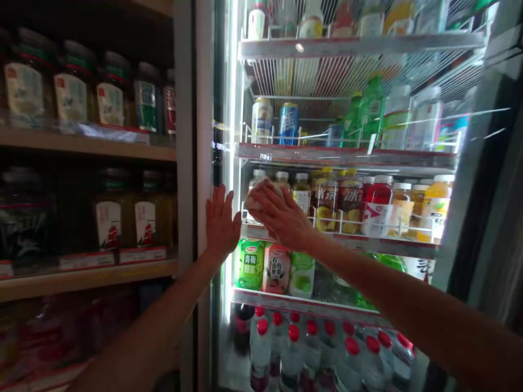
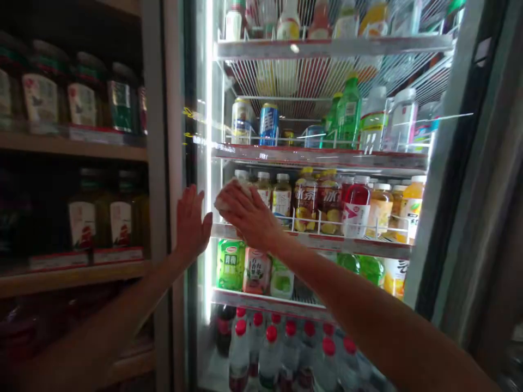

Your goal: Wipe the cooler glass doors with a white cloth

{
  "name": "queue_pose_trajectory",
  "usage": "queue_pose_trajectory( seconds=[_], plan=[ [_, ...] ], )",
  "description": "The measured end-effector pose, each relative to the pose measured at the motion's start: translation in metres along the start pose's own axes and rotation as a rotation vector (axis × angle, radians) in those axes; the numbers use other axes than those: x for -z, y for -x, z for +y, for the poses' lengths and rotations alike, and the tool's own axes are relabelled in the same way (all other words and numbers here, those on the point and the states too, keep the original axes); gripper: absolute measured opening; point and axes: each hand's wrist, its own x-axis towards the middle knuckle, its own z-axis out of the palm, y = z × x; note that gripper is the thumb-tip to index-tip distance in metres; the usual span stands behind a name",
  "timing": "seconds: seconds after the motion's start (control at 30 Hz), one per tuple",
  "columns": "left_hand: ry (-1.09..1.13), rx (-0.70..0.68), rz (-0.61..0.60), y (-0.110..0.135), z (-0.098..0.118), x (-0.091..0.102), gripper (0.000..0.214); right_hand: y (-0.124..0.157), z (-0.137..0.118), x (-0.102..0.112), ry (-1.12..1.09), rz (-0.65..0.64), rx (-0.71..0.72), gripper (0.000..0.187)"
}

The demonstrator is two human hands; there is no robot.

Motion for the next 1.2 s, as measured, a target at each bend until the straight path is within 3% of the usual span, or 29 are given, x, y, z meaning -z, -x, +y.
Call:
queue_pose_trajectory(
  seconds=[0.07, 0.13, 0.2, 0.27, 0.37, 0.43, 0.5, 0.6, 0.67, 0.73, 0.87, 0.93, 1.03, 1.1, 1.2],
  plan=[
    [-0.011, 0.011, -0.014, 0.005, 0.008, 0.002, 0.055, -0.012, 0.020, 0.009, 0.017, 0.029, -0.081, 0.049],
    [-0.032, 0.035, -0.051, 0.012, 0.018, 0.005, 0.057, -0.024, 0.043, 0.021, 0.043, 0.147, -0.292, 0.047],
    [-0.053, 0.047, -0.106, 0.023, 0.028, 0.010, 0.058, -0.018, 0.046, 0.026, 0.049, 0.225, -0.404, 0.046],
    [-0.064, 0.034, -0.176, 0.037, 0.040, 0.017, 0.058, 0.014, 0.018, 0.017, 0.028, 0.173, -0.300, 0.049],
    [-0.066, -0.022, -0.293, 0.056, 0.055, 0.030, 0.053, 0.080, -0.045, -0.004, -0.025, 0.013, -0.006, 0.051],
    [-0.072, -0.063, -0.379, 0.063, 0.064, 0.039, 0.050, 0.105, -0.062, -0.007, -0.023, -0.058, 0.051, 0.051],
    [-0.082, -0.080, -0.470, 0.066, 0.070, 0.046, 0.050, 0.102, -0.049, 0.002, 0.018, -0.059, -0.041, 0.052],
    [-0.111, -0.063, -0.579, 0.063, 0.081, 0.049, 0.051, 0.079, -0.008, 0.023, 0.108, 0.002, -0.346, 0.052],
    [-0.110, -0.087, -0.623, 0.061, 0.090, 0.047, 0.052, 0.082, -0.001, 0.026, 0.138, 0.010, -0.452, 0.052],
    [-0.090, -0.123, -0.632, 0.062, 0.100, 0.043, 0.052, 0.109, -0.019, 0.020, 0.133, -0.015, -0.387, 0.054],
    [-0.071, -0.097, -0.609, 0.066, 0.112, 0.036, 0.051, 0.168, -0.056, 0.007, 0.078, -0.079, -0.078, 0.051],
    [-0.081, -0.078, -0.615, 0.066, 0.115, 0.036, 0.051, 0.163, -0.042, 0.015, 0.082, -0.076, -0.123, 0.051],
    [-0.100, -0.058, -0.632, 0.063, 0.119, 0.039, 0.053, 0.123, 0.005, 0.036, 0.150, 0.011, -0.419, 0.051],
    [-0.109, -0.045, -0.640, 0.063, 0.122, 0.040, 0.054, 0.109, 0.022, 0.042, 0.172, 0.046, -0.506, 0.049],
    [-0.106, -0.066, -0.627, 0.068, 0.128, 0.041, 0.051, 0.137, -0.003, 0.034, 0.168, -0.004, -0.450, 0.053]
  ],
)
